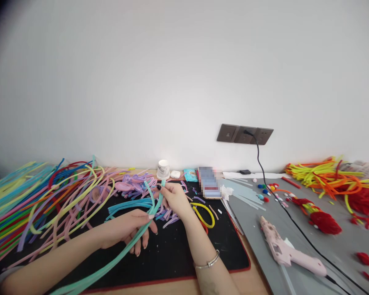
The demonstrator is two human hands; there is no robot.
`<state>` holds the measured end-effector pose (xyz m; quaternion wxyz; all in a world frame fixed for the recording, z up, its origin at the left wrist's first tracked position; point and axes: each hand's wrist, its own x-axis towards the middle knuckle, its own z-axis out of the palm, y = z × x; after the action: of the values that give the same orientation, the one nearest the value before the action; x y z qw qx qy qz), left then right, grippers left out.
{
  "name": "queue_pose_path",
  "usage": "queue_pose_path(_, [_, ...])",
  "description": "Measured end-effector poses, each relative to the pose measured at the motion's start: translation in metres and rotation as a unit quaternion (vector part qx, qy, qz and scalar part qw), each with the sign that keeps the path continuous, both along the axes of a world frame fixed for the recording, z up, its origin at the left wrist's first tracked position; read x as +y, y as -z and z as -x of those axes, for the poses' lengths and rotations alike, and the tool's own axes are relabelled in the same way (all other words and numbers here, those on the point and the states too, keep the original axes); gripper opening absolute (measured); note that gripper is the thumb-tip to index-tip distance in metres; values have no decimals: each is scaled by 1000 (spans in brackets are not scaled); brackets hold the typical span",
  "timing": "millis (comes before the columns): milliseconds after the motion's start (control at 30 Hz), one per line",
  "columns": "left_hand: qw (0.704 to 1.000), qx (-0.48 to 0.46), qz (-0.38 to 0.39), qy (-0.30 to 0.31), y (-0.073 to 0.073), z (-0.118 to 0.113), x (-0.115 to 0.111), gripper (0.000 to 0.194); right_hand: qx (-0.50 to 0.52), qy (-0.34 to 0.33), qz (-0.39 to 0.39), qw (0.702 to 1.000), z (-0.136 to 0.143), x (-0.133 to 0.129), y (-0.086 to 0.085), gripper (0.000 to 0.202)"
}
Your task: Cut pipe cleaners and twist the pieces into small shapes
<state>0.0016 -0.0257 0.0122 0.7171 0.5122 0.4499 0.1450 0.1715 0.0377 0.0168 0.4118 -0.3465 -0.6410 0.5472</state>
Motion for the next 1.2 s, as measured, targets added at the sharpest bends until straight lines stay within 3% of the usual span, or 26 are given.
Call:
queue_pose_path(600, [1000,25,1,10,-4,-5,-3,40,6,-101,22,995,3,-8,-2,32])
queue_pose_path(1000, [1000,19,-14,11,-2,-6,-6,44,27,-63,46,997,5,-7,0,34])
queue_pose_path(1200, [999,-29,-25,-39,-3,-10,-2,47,37,-58,56,996,5,-6,0,35])
